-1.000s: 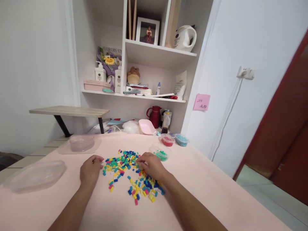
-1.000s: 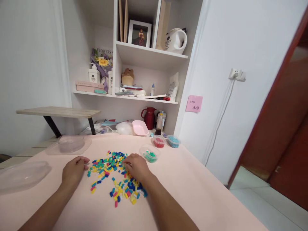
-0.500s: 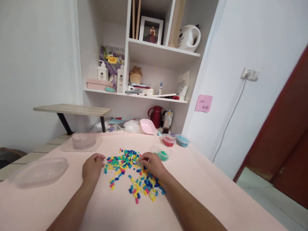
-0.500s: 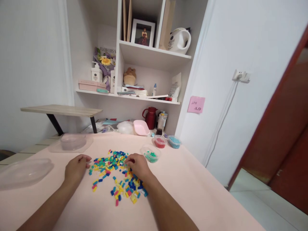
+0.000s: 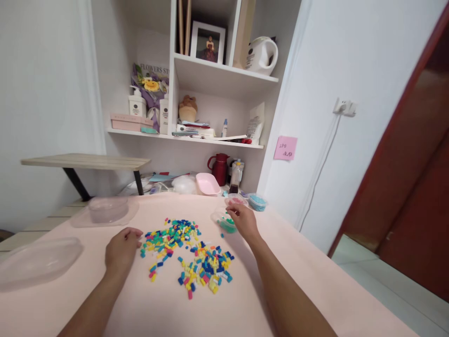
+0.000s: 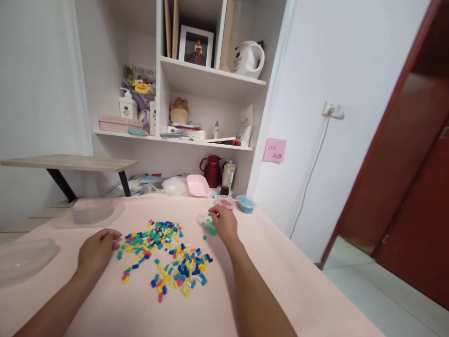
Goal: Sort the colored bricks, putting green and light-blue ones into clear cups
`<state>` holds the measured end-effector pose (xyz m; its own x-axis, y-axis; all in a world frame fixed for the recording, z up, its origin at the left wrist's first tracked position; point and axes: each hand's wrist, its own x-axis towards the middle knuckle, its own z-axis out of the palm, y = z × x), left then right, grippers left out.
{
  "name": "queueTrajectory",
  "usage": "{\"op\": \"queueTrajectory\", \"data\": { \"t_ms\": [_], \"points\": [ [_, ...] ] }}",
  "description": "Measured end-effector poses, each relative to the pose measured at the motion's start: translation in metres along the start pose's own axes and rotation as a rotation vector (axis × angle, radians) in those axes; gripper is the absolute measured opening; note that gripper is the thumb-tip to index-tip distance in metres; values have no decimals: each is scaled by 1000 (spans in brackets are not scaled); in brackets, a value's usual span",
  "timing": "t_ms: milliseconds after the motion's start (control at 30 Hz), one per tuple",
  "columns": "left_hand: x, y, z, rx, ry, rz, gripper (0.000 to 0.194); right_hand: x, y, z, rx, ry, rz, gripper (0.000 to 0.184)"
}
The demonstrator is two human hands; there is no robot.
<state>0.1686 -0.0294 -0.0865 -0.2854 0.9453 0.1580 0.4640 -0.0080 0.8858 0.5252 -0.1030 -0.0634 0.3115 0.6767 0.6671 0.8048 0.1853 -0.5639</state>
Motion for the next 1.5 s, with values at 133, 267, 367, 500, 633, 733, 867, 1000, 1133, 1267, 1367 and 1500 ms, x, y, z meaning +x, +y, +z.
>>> {"op": "queueTrajectory", "data": {
  "t_ms": [133, 267, 367, 500, 633, 733, 867, 1000, 1133, 1267, 1367, 1500],
  "points": [
    [1, -3, 2, 3, 12, 21, 21, 0, 8, -2, -81, 54, 26, 21],
    [1, -5, 3, -5, 18, 33, 20, -3, -3, 0, -97, 53, -11, 23],
    [1, -6, 4, -17, 15, 40, 19, -11, -25, 10, -12, -63, -148, 27],
    [1, -6, 4, -20, 14, 32, 20, -33, -57, 38, 51, -458, -373, 31],
    [-2, -3, 2, -8, 15, 18, 21, -48, -69, 59, -80, -694, -470, 40],
    [-3, -2, 2, -9, 9, 16, 21, -45, -65, 57, -26, -705, -411, 28],
    [-3, -3, 2, -9, 13, 12, 21, -38, -52, 48, 10, -631, -311, 32],
    [-4, -2, 2, -11, 13, 13, 21, -42, -44, 52, -58, -633, -326, 38],
    [-4, -1, 2, -11, 12, 17, 21, -47, -46, 59, -113, -693, -415, 46],
    [-4, -2, 3, -8, 13, 17, 21, -45, -49, 52, -103, -771, -425, 51],
    [-4, -2, 3, -5, 9, 18, 21, -41, -48, 39, -43, -819, -429, 44],
    [-4, -1, 2, -14, 0, 25, 22, -36, -48, 26, -64, -829, -402, 35]
  ]
}}
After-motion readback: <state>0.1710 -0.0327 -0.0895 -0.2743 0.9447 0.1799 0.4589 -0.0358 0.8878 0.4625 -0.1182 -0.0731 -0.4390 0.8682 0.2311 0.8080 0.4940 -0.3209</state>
